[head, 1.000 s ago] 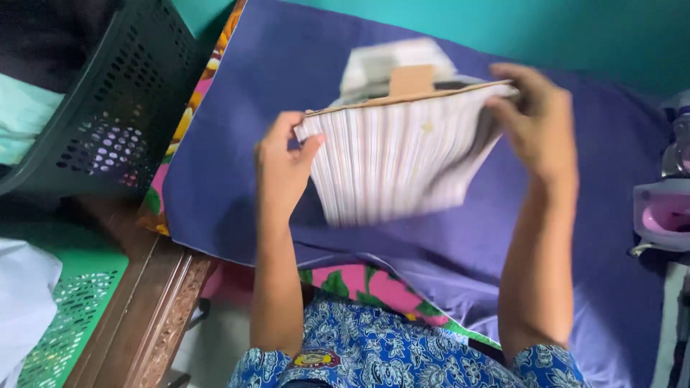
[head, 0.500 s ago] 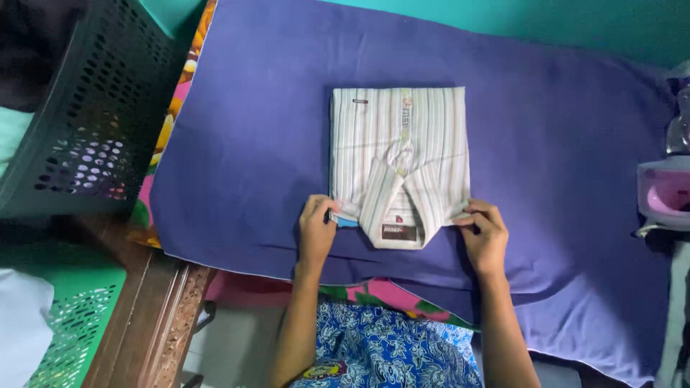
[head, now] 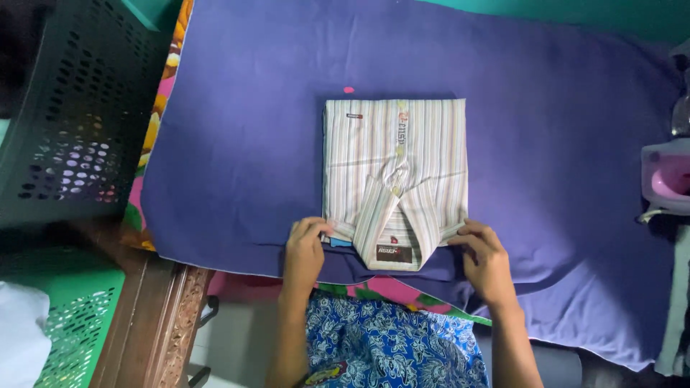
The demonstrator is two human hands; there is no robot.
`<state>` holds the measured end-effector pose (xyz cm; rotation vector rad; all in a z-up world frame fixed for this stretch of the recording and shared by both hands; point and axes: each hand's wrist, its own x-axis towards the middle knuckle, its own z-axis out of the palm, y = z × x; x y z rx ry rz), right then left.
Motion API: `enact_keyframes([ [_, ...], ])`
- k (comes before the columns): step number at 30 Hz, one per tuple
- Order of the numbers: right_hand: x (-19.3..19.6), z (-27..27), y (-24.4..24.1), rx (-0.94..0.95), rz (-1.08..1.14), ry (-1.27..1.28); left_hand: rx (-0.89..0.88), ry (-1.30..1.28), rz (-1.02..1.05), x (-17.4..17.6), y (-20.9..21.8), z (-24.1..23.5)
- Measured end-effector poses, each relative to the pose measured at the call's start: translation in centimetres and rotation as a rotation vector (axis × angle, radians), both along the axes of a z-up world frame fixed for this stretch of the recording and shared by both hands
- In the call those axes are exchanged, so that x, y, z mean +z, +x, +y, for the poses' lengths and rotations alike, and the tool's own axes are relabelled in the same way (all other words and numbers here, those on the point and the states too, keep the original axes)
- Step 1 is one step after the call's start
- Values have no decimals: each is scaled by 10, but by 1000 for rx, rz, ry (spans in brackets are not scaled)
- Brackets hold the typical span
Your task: Ironing a striped shirt and then folding it using a cardboard guide.
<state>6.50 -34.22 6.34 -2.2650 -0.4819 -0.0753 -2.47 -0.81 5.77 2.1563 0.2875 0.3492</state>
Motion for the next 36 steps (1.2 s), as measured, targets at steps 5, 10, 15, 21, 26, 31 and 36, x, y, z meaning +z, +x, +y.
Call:
enact_keyframes([
  [5, 27, 26, 30, 18, 27, -103, 83, 260, -181, 28, 36, -29],
  [10, 28, 74, 50, 25, 155, -7, -143, 200, -167, 32, 76, -79],
  [15, 12, 76, 47, -71, 371, -64, -154, 232, -99, 12, 77, -87],
  [21, 20, 70, 42, 233, 432, 13, -149, 146, -127, 15, 72, -79],
  [26, 32, 70, 50, 335, 408, -103, -189, 165, -124, 22, 77, -78],
  [31, 36, 75, 76, 350, 470, -7, -205, 164, -101, 18, 80, -77],
  [36, 29, 89, 97, 331, 185, -13, -216, 167, -90, 15, 80, -76],
])
